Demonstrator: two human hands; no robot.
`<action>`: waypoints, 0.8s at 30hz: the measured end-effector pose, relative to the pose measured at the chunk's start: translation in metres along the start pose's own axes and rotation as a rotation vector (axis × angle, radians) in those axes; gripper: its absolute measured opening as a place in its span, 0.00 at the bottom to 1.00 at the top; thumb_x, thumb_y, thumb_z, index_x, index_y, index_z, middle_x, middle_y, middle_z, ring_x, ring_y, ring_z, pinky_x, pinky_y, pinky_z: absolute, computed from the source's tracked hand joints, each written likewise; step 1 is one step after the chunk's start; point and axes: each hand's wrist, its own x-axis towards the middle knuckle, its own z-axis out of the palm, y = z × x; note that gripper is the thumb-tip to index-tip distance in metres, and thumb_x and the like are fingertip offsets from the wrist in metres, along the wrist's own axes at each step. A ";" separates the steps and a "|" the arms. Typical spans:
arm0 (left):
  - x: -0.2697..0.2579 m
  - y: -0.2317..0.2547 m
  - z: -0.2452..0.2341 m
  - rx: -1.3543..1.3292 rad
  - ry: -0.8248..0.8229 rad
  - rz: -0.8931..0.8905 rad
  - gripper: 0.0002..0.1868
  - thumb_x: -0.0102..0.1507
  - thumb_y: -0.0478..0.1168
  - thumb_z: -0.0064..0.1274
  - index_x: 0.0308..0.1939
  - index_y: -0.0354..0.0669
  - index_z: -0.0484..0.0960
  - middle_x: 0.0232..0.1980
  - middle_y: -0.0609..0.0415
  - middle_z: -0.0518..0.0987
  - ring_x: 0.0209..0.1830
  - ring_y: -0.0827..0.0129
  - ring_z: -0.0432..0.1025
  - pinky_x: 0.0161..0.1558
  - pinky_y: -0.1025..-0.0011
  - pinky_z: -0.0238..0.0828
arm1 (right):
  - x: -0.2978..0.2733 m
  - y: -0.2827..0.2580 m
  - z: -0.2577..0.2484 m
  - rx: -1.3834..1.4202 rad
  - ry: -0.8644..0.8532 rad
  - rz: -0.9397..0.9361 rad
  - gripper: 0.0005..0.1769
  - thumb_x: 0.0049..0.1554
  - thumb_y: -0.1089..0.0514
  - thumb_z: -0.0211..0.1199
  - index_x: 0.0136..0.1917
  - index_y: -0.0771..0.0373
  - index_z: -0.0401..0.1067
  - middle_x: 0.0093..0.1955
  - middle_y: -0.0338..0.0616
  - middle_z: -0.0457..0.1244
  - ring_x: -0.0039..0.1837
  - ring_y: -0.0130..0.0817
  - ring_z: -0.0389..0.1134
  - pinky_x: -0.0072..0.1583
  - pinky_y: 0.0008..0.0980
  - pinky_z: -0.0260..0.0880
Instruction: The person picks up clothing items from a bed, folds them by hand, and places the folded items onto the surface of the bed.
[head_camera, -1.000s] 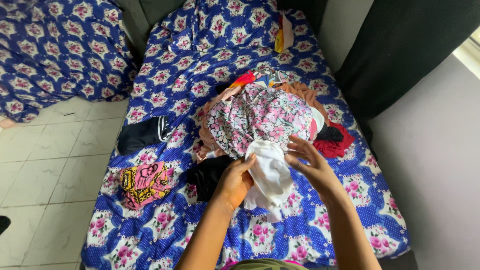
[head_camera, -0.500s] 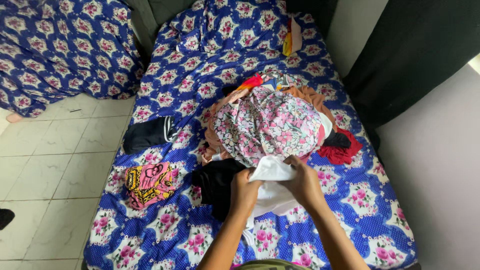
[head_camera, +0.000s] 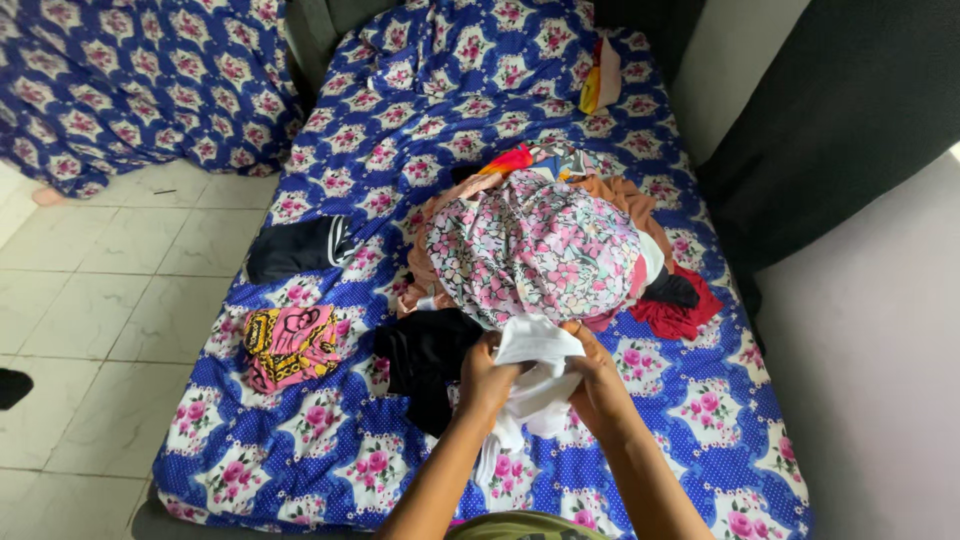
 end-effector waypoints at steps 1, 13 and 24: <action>-0.002 0.000 0.003 0.203 0.075 0.079 0.20 0.52 0.29 0.59 0.48 0.35 0.85 0.44 0.48 0.87 0.43 0.64 0.82 0.45 0.68 0.77 | 0.000 -0.003 0.006 0.179 -0.065 -0.005 0.27 0.49 0.70 0.56 0.63 0.63 0.64 0.50 0.46 0.67 0.51 0.39 0.71 0.56 0.40 0.74; -0.036 0.021 0.017 0.178 -0.104 0.280 0.13 0.56 0.34 0.61 0.45 0.35 0.85 0.41 0.49 0.87 0.40 0.69 0.81 0.44 0.70 0.76 | -0.011 0.005 0.034 -1.284 0.417 -0.051 0.26 0.46 0.61 0.73 0.59 0.54 0.74 0.47 0.53 0.72 0.44 0.40 0.74 0.47 0.41 0.73; 0.009 -0.036 -0.027 0.716 0.259 0.313 0.14 0.51 0.29 0.58 0.41 0.40 0.85 0.37 0.39 0.84 0.41 0.47 0.80 0.41 0.60 0.75 | -0.016 0.020 0.058 -0.405 0.245 -0.143 0.32 0.45 0.75 0.62 0.63 0.58 0.66 0.50 0.54 0.70 0.51 0.37 0.74 0.51 0.30 0.75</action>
